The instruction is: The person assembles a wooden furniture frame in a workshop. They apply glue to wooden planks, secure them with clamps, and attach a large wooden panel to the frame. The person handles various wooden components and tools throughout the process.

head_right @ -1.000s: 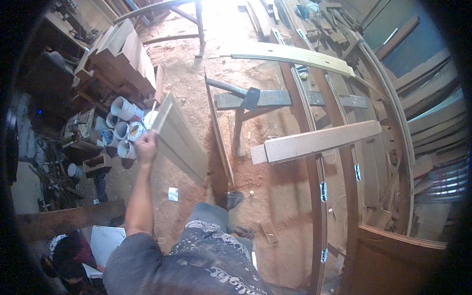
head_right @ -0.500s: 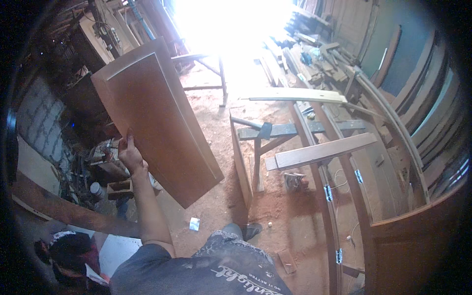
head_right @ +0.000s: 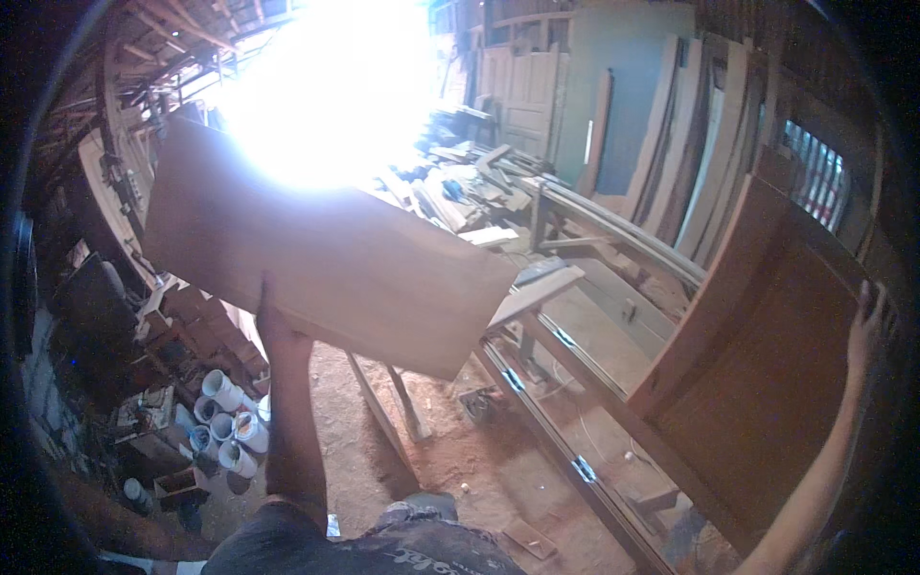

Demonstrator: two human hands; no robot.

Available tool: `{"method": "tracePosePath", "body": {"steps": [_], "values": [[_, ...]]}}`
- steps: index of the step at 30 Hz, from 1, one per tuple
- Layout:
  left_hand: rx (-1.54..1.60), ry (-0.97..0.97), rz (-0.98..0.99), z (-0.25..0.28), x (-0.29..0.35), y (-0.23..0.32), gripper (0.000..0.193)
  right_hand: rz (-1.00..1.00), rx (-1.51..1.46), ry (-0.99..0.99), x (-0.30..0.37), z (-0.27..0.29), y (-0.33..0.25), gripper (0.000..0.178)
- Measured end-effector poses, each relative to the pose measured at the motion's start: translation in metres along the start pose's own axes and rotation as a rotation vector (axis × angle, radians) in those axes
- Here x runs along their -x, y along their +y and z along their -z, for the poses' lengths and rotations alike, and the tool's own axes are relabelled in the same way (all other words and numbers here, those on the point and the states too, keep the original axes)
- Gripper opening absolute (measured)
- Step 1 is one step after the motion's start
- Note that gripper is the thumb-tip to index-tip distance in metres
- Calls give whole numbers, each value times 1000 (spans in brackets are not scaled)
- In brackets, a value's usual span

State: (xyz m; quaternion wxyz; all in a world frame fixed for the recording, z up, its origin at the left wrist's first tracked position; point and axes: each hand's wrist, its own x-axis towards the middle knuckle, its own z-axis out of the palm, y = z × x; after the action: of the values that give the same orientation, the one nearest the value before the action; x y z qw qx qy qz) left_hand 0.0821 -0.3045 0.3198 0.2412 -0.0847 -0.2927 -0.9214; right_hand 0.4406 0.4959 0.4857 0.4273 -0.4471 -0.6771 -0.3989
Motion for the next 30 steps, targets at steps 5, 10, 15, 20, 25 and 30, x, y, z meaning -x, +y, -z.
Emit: {"method": "tracePosePath", "body": {"steps": [5,10,15,20,25,30], "values": [[25,29,86,-42,38,-66,55,-55,65,-106,1,-4,3,71],[-28,34,174,-82,42,-108,59,-62,85,-96,2,20,-8,70],[68,-170,285,-103,23,-168,72,-91,-3,-202,4,53,-16,68],[33,-237,374,-127,-5,-233,74,-100,-12,-243,-1,76,-28,69],[-32,-341,395,-167,-15,-291,70,-57,-195,-161,-14,75,-57,70],[-62,-491,395,-203,-15,-347,62,-34,-271,-139,-18,63,-99,69]]}}
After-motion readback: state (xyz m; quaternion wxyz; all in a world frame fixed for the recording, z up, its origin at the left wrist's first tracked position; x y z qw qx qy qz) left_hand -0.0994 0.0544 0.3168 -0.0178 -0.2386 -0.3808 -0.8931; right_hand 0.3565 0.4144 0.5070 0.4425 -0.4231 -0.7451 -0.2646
